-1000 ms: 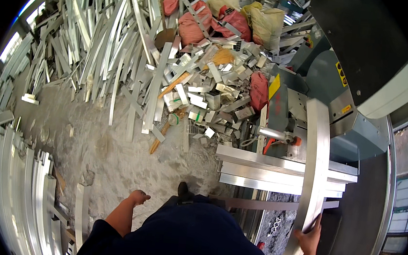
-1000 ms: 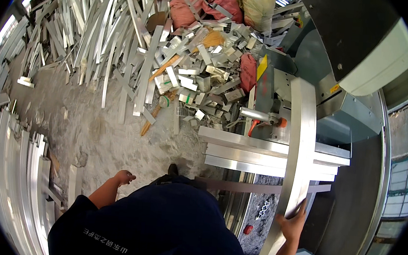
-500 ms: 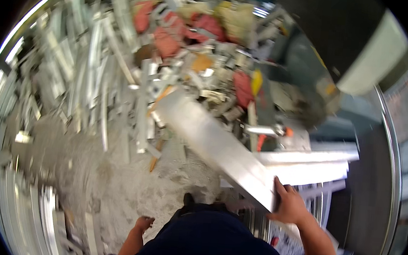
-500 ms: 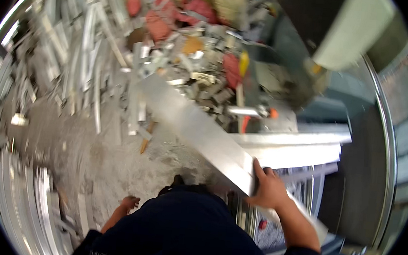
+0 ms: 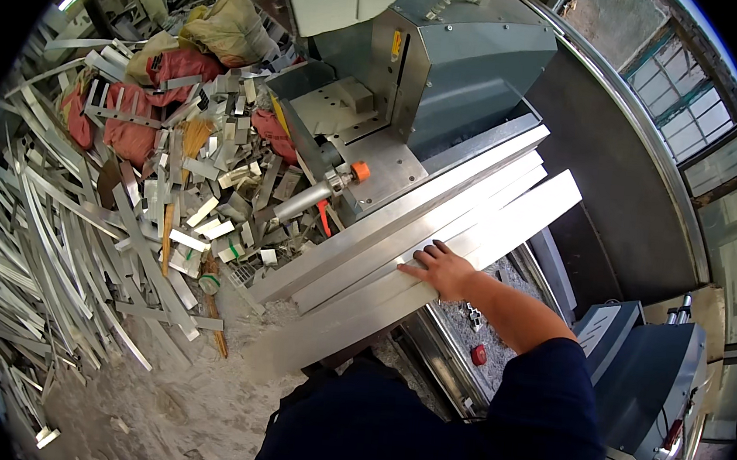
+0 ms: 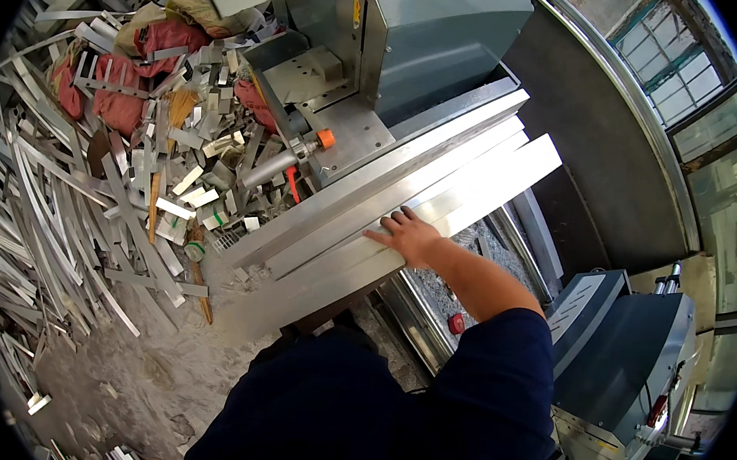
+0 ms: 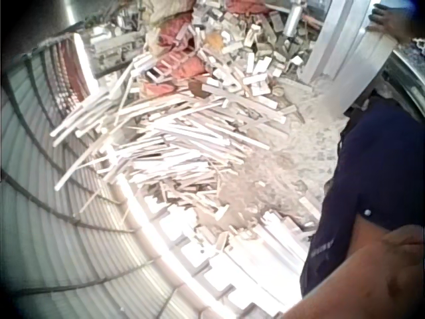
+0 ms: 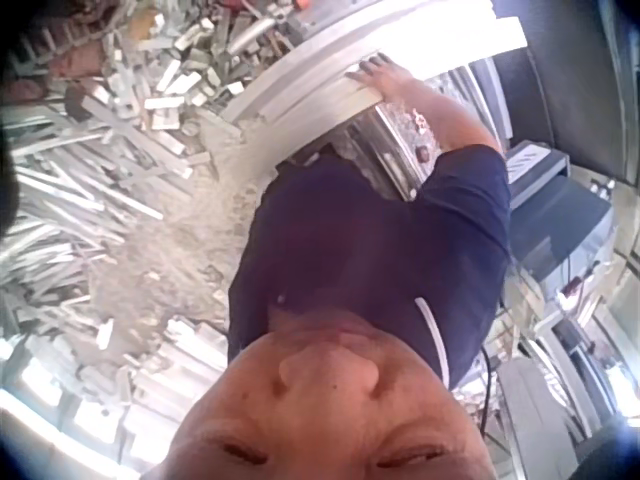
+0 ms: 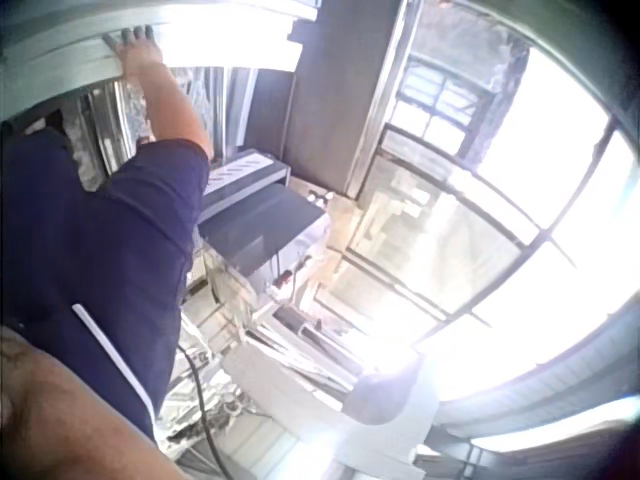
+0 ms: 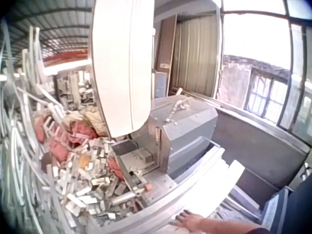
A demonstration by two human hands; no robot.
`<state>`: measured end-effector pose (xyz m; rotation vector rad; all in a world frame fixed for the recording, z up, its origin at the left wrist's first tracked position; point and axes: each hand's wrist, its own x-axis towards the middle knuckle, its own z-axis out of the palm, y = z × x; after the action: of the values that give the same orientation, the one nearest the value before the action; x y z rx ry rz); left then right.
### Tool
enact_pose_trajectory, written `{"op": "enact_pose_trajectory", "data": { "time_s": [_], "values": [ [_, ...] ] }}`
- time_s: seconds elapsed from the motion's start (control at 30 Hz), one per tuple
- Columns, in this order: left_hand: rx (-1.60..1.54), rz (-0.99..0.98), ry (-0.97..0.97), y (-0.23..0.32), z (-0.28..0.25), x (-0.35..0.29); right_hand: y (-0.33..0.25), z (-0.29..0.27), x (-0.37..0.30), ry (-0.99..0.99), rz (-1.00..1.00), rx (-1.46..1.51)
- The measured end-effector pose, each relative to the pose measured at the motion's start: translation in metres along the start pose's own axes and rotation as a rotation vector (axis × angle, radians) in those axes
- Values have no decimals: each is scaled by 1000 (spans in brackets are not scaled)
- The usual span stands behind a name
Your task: The person walks through a cluttered workshop carrying long metal bars. They place the bars into a cutting machine, operate the controls to cut the metal, and then remove the cut pieces. The person repeats this process with multiple bars, stacking the finished pieces nearby.
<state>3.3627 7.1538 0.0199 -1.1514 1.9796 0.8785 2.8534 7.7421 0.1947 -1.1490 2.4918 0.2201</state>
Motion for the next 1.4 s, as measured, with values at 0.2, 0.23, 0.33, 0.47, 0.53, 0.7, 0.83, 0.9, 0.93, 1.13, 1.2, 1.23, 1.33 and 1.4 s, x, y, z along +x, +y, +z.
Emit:
{"op": "enact_pose_trajectory", "data": {
  "time_s": [0.2,0.23,0.33,0.47,0.53,0.7,0.83,0.9,0.93,1.13,1.2,1.23,1.33,1.4],
  "values": [
    [-182,56,71,58,-36,-53,56,45,8,-20,31,-57],
    [-105,64,6,63,-40,-51,65,54,8,-2,47,-65],
    [-61,50,26,68,-31,-47,89,85,10,144,293,-178],
    [-9,35,48,56,-7,-47,81,133,24,454,1104,584],
    [24,43,50,47,1,-45,78,156,36,547,1263,1120],
    [68,156,83,8,3,-52,46,200,48,873,1455,862],
    [80,14,171,12,8,-55,45,247,34,1050,1620,1873],
    [94,63,189,41,8,-74,40,256,49,1276,1231,2403],
    [93,84,207,49,11,-81,46,240,57,1239,1187,2458],
    [-176,-87,172,88,2,-126,43,236,54,907,984,2471],
    [-233,-101,143,77,-1,-129,33,271,39,821,1108,2444],
    [-254,-82,131,71,-8,-121,32,300,26,837,1241,2415],
    [-276,-146,61,7,-3,-81,-32,350,4,621,1355,2183],
    [-339,-219,69,-17,8,-90,-89,333,8,465,1403,2122]
  ]
}}
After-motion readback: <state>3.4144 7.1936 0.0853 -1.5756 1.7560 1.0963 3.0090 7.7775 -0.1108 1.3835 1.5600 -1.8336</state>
